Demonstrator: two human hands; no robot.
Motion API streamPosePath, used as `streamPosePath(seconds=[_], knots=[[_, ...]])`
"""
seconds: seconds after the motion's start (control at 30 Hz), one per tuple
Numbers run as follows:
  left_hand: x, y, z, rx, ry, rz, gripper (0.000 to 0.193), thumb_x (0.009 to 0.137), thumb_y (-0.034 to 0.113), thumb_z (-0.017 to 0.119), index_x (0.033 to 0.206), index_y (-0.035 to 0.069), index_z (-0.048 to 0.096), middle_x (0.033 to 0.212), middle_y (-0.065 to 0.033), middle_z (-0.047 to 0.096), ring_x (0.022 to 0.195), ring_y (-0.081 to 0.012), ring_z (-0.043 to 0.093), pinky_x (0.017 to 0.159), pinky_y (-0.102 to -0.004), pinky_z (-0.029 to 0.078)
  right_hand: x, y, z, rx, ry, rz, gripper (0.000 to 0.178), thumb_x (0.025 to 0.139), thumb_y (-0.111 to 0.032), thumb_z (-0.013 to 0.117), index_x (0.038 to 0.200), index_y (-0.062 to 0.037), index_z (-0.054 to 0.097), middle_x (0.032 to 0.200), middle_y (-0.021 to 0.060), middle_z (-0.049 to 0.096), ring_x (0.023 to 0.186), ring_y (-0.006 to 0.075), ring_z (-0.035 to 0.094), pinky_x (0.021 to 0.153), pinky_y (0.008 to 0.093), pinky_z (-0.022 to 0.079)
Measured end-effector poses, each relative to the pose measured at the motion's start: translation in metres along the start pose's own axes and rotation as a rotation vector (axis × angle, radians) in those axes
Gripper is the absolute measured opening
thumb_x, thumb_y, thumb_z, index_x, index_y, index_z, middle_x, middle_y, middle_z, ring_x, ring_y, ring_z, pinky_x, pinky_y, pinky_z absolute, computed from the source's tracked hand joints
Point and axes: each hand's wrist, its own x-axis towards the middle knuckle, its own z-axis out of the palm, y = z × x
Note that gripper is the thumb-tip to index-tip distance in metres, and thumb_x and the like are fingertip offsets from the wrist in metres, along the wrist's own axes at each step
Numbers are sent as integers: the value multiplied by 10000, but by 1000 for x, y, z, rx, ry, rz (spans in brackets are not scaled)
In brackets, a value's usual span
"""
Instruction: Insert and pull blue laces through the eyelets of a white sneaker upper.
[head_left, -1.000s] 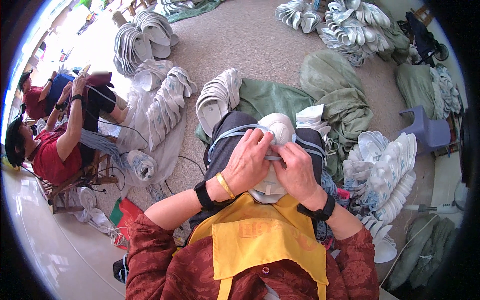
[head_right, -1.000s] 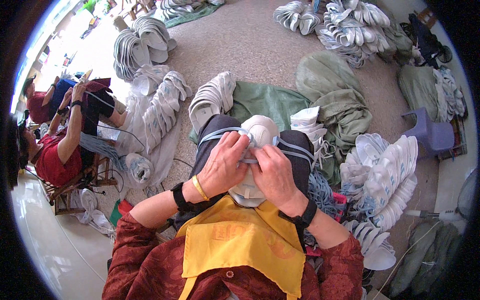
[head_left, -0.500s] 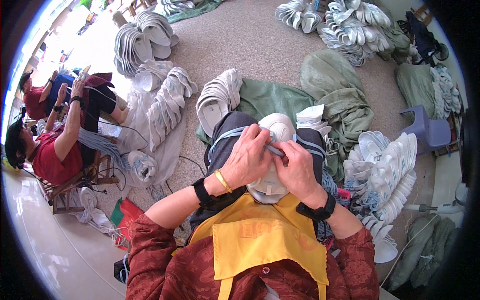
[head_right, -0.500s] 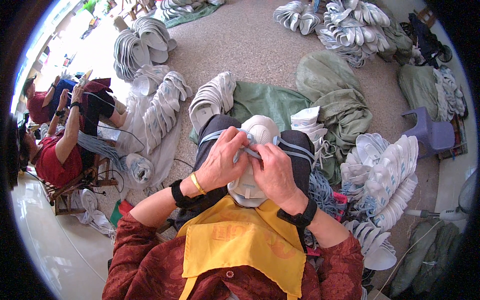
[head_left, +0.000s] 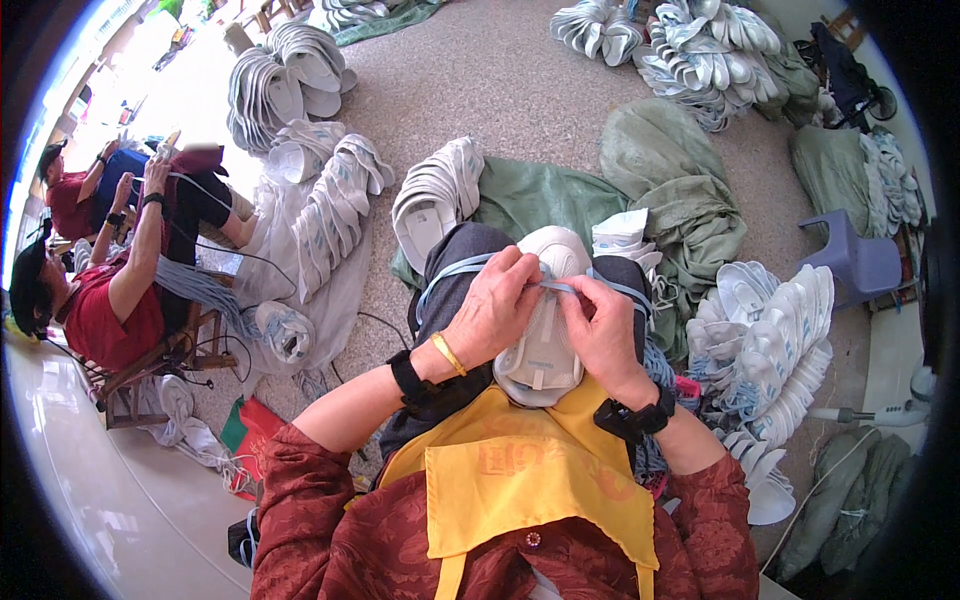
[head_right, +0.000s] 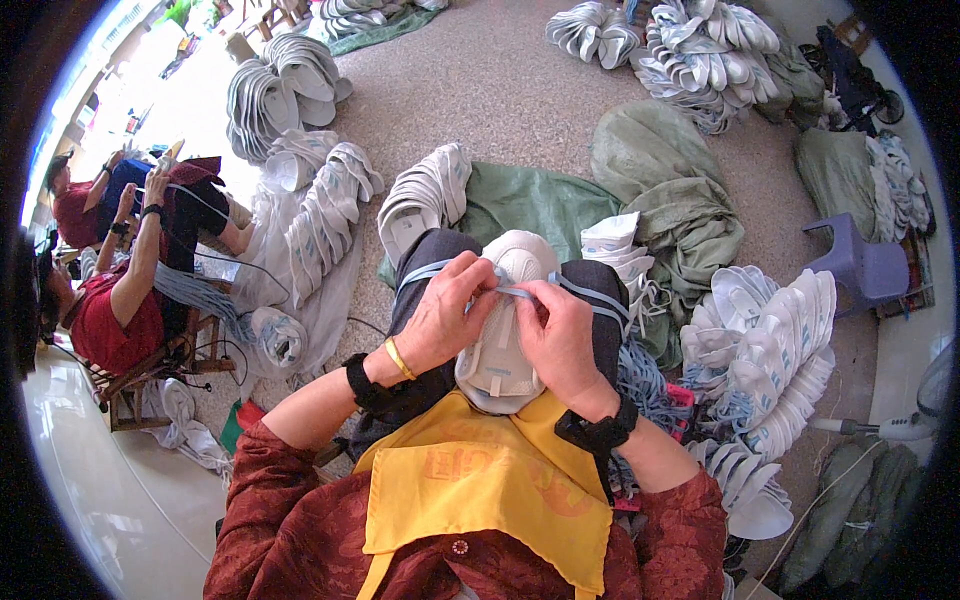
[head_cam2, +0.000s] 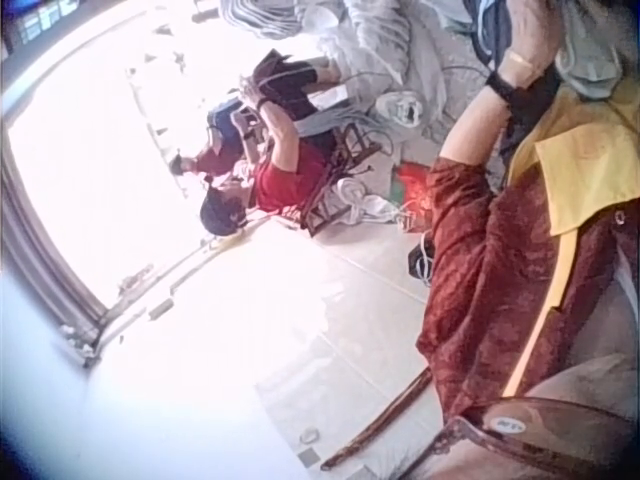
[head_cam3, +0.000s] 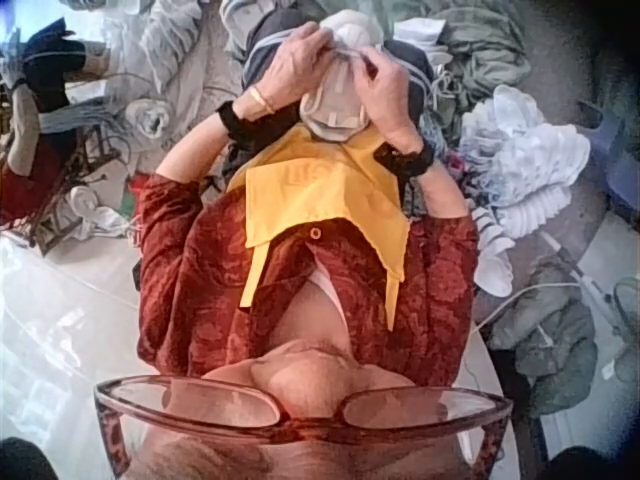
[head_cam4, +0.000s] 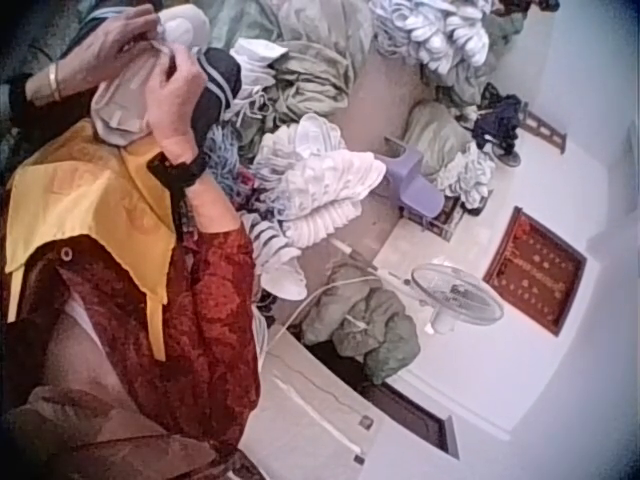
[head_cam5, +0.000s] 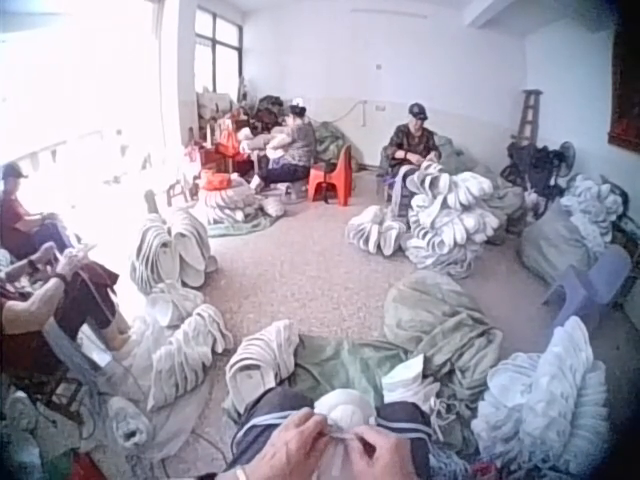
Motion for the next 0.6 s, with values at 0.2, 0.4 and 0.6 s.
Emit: streamPosePath(seconds=[0.2,0.4,0.6], knots=[[0,-1,3,-9,13,-55,155,865,-15,679,967,-1,563,874,-140,537,761,-310,606,664,-390,491,0,1,1,55,-7,64,140,970,-76,662,1045,34,705,804,190,693,668,279,688,625,359,529],[4,-3,2,-87,22,-134,173,857,-12,699,969,1,568,842,-112,548,692,-231,593,626,-345,479,-1,2,1,40,-1,61,133,969,-71,665,1044,33,702,803,188,688,668,284,681,623,366,522],[3,-6,-3,-84,22,-141,149,863,-25,685,940,-11,559,806,-114,575,655,-230,583,611,-349,469,-2,1,1,56,3,57,132,968,-59,662,1051,36,701,815,192,686,674,288,677,629,368,522]])
